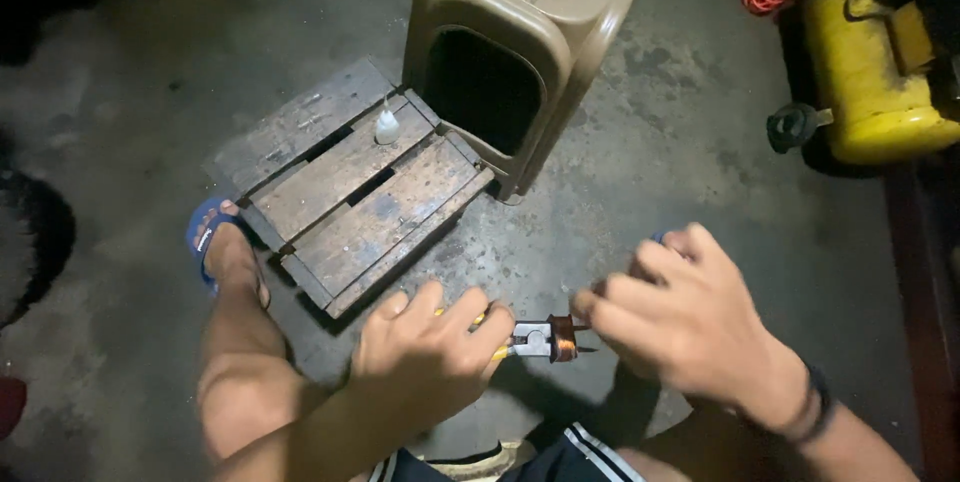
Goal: Winding thin copper wire around a small metal core and securing it with adhesive
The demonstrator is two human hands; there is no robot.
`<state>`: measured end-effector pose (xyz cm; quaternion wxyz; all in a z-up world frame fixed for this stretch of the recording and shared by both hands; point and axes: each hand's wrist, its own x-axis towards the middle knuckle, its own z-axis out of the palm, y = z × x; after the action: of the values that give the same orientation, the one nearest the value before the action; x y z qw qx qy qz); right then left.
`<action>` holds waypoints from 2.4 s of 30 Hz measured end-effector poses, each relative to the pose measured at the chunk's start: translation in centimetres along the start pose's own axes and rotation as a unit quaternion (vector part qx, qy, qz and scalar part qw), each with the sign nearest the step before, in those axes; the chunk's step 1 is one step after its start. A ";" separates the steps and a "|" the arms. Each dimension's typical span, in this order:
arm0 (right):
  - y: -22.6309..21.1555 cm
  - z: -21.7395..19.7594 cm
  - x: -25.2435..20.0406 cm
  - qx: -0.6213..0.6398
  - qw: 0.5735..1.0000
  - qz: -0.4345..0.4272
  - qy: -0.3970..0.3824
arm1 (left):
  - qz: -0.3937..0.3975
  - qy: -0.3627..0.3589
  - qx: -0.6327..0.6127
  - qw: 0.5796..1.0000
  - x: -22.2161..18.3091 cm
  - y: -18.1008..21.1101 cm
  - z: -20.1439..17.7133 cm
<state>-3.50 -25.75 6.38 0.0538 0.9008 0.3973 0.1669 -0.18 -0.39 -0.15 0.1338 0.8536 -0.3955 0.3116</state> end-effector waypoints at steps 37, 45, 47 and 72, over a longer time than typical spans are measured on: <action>-5.3 2.1 -2.6 0.362 0.922 0.132 -0.040 | -0.047 -0.014 0.120 0.992 0.0 -0.2 0.3; -2.2 -2.9 -0.3 0.089 0.994 0.044 0.032 | 0.000 -0.015 0.067 0.998 0.6 -0.3 -0.7; -1.2 -1.5 0.2 0.086 0.994 0.051 0.036 | 0.005 -0.017 0.043 0.999 0.3 -0.1 -0.1; -5.5 5.1 -4.8 0.210 0.955 0.209 -0.003 | -0.141 -0.506 -0.137 0.840 0.6 -0.4 4.1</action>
<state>-8.61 -25.33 -0.93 -0.1713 0.9552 0.2261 0.0845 2.20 -2.39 -2.94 0.0733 0.9119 -0.3220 -0.2435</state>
